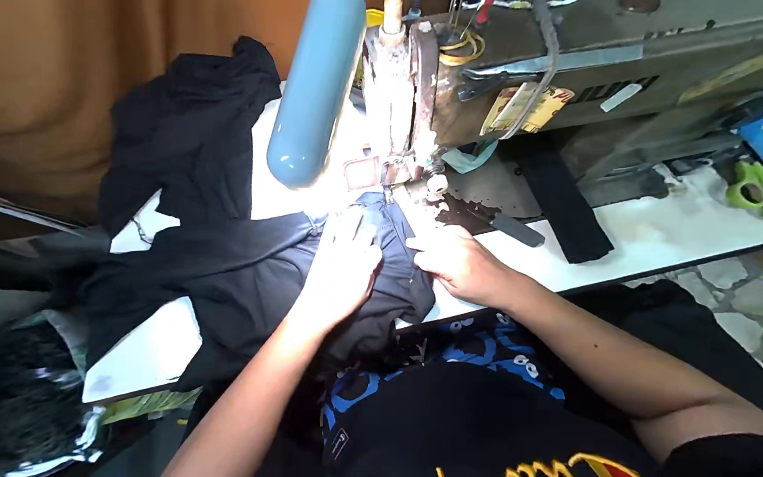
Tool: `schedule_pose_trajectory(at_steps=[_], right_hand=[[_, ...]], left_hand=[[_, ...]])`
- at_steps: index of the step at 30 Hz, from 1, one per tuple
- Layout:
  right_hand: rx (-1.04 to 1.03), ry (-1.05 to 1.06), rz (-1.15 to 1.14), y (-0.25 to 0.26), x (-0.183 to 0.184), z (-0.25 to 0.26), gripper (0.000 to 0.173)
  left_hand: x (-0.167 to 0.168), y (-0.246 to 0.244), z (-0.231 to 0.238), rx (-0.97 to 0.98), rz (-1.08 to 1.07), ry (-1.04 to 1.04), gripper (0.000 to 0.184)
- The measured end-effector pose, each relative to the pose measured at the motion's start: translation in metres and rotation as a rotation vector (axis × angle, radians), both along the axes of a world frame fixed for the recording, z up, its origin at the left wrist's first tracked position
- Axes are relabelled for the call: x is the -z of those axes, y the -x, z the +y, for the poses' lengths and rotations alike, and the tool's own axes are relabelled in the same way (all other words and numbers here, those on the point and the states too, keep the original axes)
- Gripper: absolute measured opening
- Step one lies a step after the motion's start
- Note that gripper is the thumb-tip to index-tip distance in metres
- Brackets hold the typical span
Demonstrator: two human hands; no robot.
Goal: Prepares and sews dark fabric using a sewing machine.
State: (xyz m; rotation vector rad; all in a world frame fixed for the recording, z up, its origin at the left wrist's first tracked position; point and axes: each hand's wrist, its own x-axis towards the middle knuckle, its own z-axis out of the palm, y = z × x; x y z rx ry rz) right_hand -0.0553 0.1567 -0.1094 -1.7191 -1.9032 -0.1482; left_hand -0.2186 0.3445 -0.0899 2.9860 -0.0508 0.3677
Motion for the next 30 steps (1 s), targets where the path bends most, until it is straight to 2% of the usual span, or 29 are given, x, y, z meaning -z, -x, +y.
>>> schedule_pose_trajectory(at_steps=[3,6,8,11,13,16,21,30], right_hand=[[-0.012,-0.007,-0.007,0.004,0.005,-0.001,0.021],[-0.041,0.008,-0.022,0.005,0.006,-0.002,0.022],[-0.050,0.013,-0.032,0.004,0.007,-0.002,0.021],[-0.041,0.015,-0.017,0.003,0.009,-0.003,0.022],[-0.018,0.034,0.007,0.003,0.010,-0.003,0.021],[0.059,0.014,0.063,0.001,0.013,0.001,0.018],[0.175,0.019,0.113,0.001,0.014,0.010,0.017],[0.190,0.006,0.111,0.002,0.015,0.009,0.017]], left_hand=[[-0.004,0.003,0.005,0.048,0.009,-0.033,0.022],[-0.023,-0.011,0.006,-0.106,0.089,-0.016,0.023],[-0.027,-0.026,0.002,-0.176,0.034,-0.012,0.021],[-0.012,-0.044,0.000,-0.254,0.018,0.027,0.033],[0.001,-0.048,0.005,-0.365,0.104,-0.001,0.041],[0.002,-0.055,0.014,-0.445,0.232,0.000,0.049],[-0.011,-0.077,0.027,-0.465,0.387,0.000,0.052],[-0.004,-0.078,0.031,-0.399,0.351,0.030,0.053]])
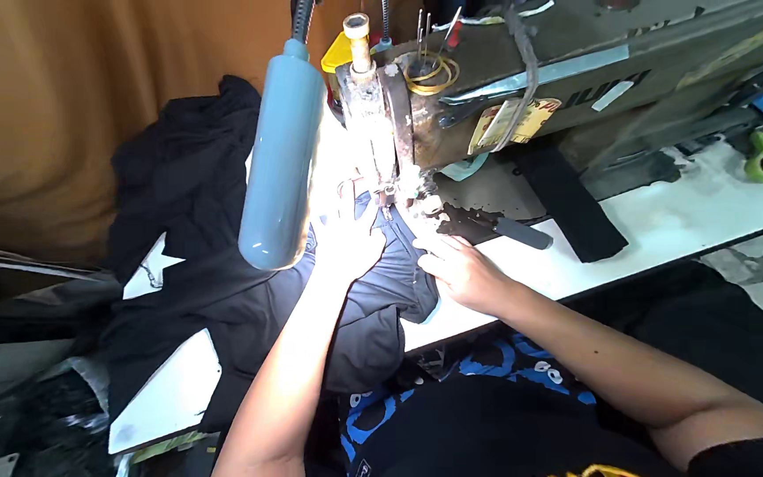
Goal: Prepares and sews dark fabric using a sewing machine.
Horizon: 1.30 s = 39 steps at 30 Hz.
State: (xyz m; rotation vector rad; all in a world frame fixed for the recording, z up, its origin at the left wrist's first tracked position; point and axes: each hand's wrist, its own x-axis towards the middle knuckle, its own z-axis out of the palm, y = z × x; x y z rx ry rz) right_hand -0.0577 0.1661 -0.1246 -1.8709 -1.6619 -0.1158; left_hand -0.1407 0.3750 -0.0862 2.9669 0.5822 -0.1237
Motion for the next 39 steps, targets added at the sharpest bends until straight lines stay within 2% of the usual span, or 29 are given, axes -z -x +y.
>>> schedule_pose_trajectory(at_steps=[9,11,13,16,18,22,24,26,27,29,30,32,35,39], right_hand=[[0.016,-0.001,0.000,0.002,-0.001,-0.001,0.017],[0.004,-0.028,-0.016,0.002,0.001,-0.001,0.017],[-0.002,-0.062,-0.044,0.001,0.000,-0.002,0.018],[-0.063,-0.032,-0.059,0.002,-0.003,0.004,0.018],[-0.133,0.011,-0.074,0.003,-0.009,0.008,0.018],[-0.199,0.066,-0.188,-0.003,-0.015,0.008,0.018],[-0.216,0.052,-0.214,-0.004,-0.013,0.006,0.019],[-0.216,0.019,-0.211,-0.004,-0.012,0.006,0.019],[-0.209,-0.002,-0.202,-0.004,-0.010,0.007,0.019],[-0.198,-0.045,-0.209,-0.004,-0.006,0.007,0.017],[-0.191,-0.038,-0.212,-0.003,-0.006,0.007,0.016],[-0.183,-0.033,-0.213,-0.003,-0.006,0.007,0.016],[-0.167,-0.039,-0.188,-0.001,-0.005,0.007,0.018],[-0.152,-0.038,-0.165,0.000,-0.003,0.008,0.020]], left_hand=[[0.001,-0.005,0.001,0.051,-0.063,-0.004,0.051],[0.012,0.006,-0.002,0.146,-0.271,-0.074,0.050],[0.021,0.024,-0.009,0.296,-0.474,-0.056,0.043],[0.026,0.050,-0.013,0.452,-0.485,0.058,0.020],[0.026,0.053,-0.006,0.479,-0.487,0.072,0.017],[0.024,0.044,0.015,0.390,-0.498,0.023,0.030],[0.015,0.039,0.002,0.313,-0.503,0.033,0.030],[-0.002,0.037,-0.024,0.274,-0.554,0.166,0.024],[-0.007,0.038,-0.036,0.278,-0.549,0.293,0.028],[-0.003,0.042,-0.047,0.343,-0.419,0.438,0.048],[0.003,0.043,-0.047,0.364,-0.321,0.395,0.057],[0.003,0.042,-0.048,0.329,-0.140,0.286,0.061],[0.006,0.044,-0.052,0.282,-0.116,0.190,0.060],[0.006,0.051,-0.057,0.209,-0.095,0.191,0.059]])
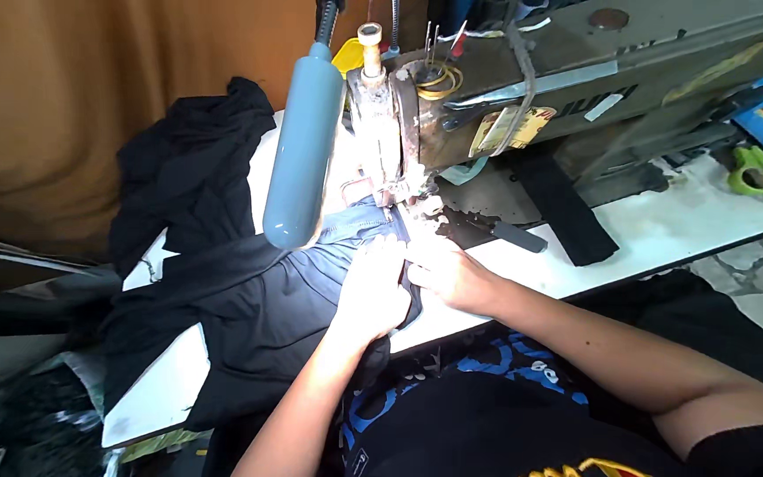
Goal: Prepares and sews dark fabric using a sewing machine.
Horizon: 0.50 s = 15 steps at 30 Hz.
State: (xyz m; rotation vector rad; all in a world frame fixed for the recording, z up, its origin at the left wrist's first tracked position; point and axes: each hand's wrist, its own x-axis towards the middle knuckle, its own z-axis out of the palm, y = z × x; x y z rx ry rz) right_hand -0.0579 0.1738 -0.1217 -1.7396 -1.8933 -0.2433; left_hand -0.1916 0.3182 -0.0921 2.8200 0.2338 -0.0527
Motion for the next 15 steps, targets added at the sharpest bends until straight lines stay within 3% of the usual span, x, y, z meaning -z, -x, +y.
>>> schedule_pose_trajectory(at_steps=[6,9,11,15], right_hand=[[-0.038,0.017,0.005,-0.004,-0.005,0.003,0.016],[-0.038,0.210,0.142,-0.013,-0.026,0.009,0.014],[0.085,0.385,0.205,-0.016,-0.043,0.022,0.016],[0.350,0.485,0.182,-0.024,-0.035,0.049,0.026]], left_hand=[[0.010,-0.014,0.021,0.013,-0.364,-0.018,0.034],[0.015,-0.014,0.019,0.025,-0.381,-0.081,0.036],[0.017,-0.015,0.017,0.014,-0.388,-0.066,0.034],[0.017,-0.022,0.019,-0.009,-0.368,-0.045,0.035]])
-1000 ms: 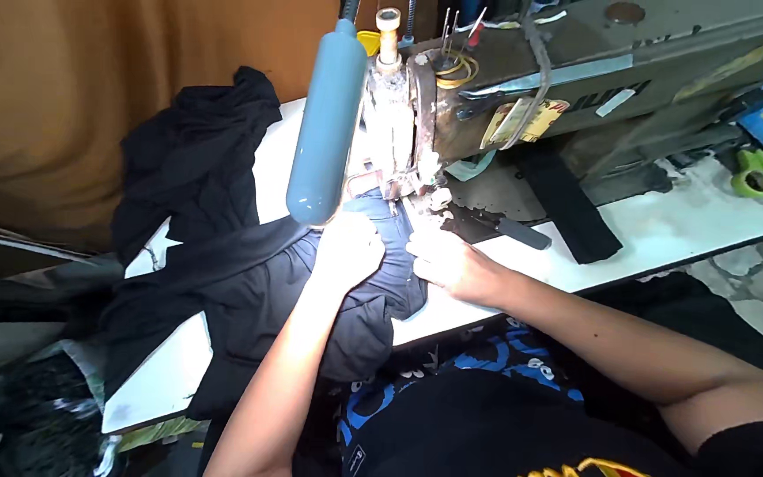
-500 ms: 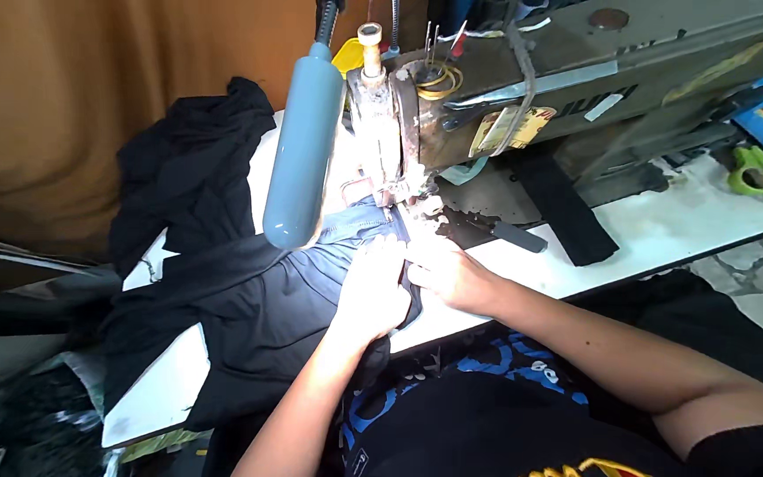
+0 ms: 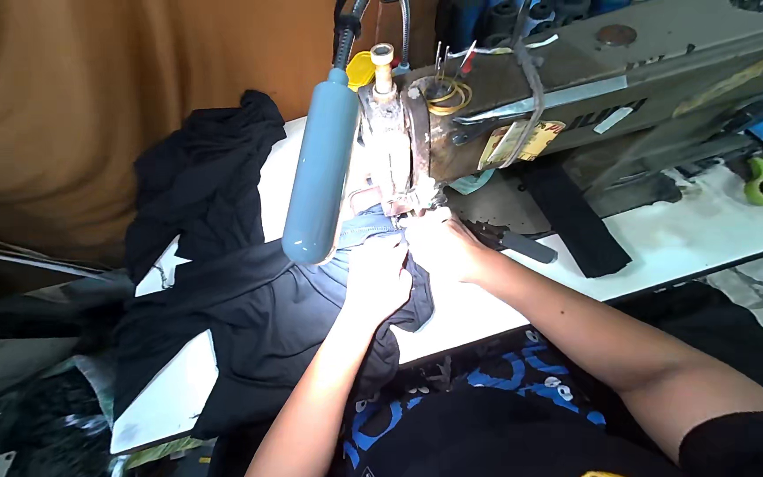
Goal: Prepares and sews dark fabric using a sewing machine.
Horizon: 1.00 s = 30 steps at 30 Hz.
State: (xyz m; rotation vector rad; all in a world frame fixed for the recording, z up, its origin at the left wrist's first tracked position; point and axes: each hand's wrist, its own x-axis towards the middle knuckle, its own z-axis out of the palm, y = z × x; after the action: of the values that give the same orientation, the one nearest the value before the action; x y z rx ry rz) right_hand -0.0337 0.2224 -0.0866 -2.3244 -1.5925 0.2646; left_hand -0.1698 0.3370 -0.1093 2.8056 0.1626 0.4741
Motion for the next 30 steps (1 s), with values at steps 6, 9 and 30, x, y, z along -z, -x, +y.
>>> schedule_pose_trajectory(at_steps=[6,9,30], right_hand=[[0.044,-0.124,-0.036,-0.017,0.028,0.008,0.032],[0.065,-0.085,0.027,-0.021,0.025,0.007,0.035],[0.360,-0.636,-0.232,-0.068,-0.022,-0.171,0.039]], left_hand=[[0.002,-0.006,0.000,-0.039,-0.018,0.026,0.034],[0.003,-0.008,-0.002,-0.083,0.022,0.036,0.037],[0.001,-0.012,-0.002,-0.126,0.072,0.039,0.036]])
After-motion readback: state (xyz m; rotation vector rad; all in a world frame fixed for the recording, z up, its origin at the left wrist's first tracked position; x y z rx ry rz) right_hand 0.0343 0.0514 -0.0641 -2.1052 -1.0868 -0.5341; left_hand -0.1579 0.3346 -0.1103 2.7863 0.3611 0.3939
